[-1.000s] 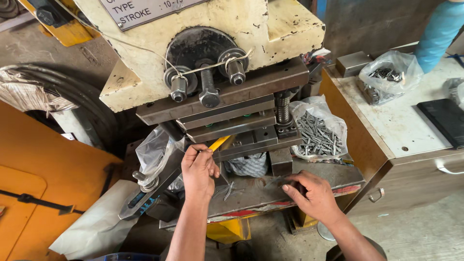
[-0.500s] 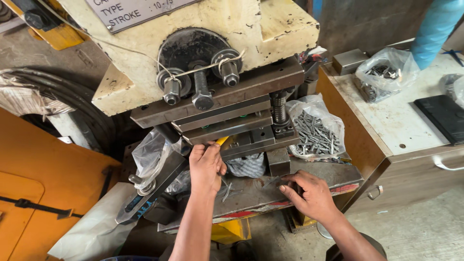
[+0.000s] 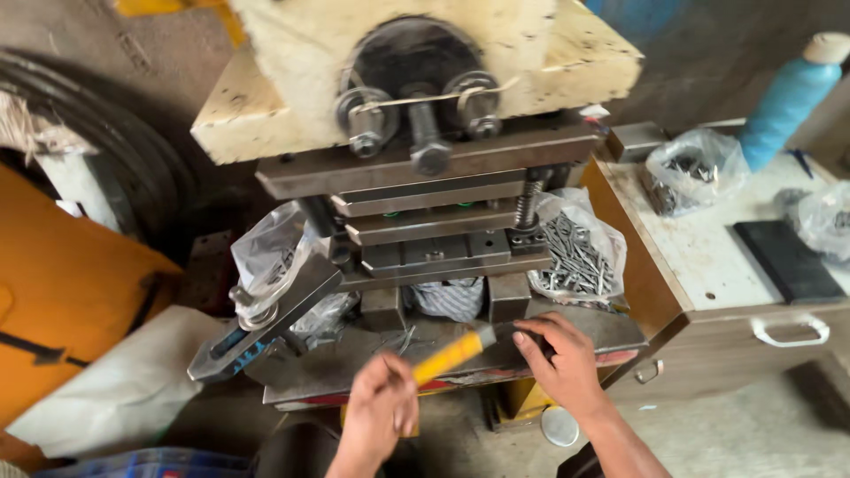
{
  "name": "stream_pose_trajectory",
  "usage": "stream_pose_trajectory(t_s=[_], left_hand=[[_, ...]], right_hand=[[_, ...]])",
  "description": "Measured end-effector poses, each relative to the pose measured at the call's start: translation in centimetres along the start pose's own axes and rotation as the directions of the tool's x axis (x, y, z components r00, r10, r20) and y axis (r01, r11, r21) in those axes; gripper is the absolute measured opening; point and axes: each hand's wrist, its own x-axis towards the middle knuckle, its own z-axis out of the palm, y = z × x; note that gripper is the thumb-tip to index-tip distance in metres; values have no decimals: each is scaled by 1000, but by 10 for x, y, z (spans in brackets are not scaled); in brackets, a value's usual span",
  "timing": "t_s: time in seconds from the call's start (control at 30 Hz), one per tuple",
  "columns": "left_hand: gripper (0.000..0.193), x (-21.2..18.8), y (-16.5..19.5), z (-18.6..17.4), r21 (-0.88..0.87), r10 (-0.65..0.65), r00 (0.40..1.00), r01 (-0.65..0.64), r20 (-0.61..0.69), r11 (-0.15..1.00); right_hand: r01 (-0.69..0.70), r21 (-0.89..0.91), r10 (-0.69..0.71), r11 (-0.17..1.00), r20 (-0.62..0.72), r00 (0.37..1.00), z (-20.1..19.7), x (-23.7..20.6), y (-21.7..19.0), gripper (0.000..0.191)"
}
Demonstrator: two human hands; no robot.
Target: The person operates a manual metal press in a workshop, repeatedly placing small metal pieces into the press die and using a yellow-handled tool to assist with positioning and removal. The person collects the processed metal pieces into a plastic bag on the machine table.
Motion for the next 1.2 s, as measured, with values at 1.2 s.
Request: stream_pose_trajectory(t_s=[1.2], left_hand=[[10,-30,-133,-69,63,-383,904,378,188,923]], right_hand=[[286,-622,-289,728,100,952,41,96,-44,14]])
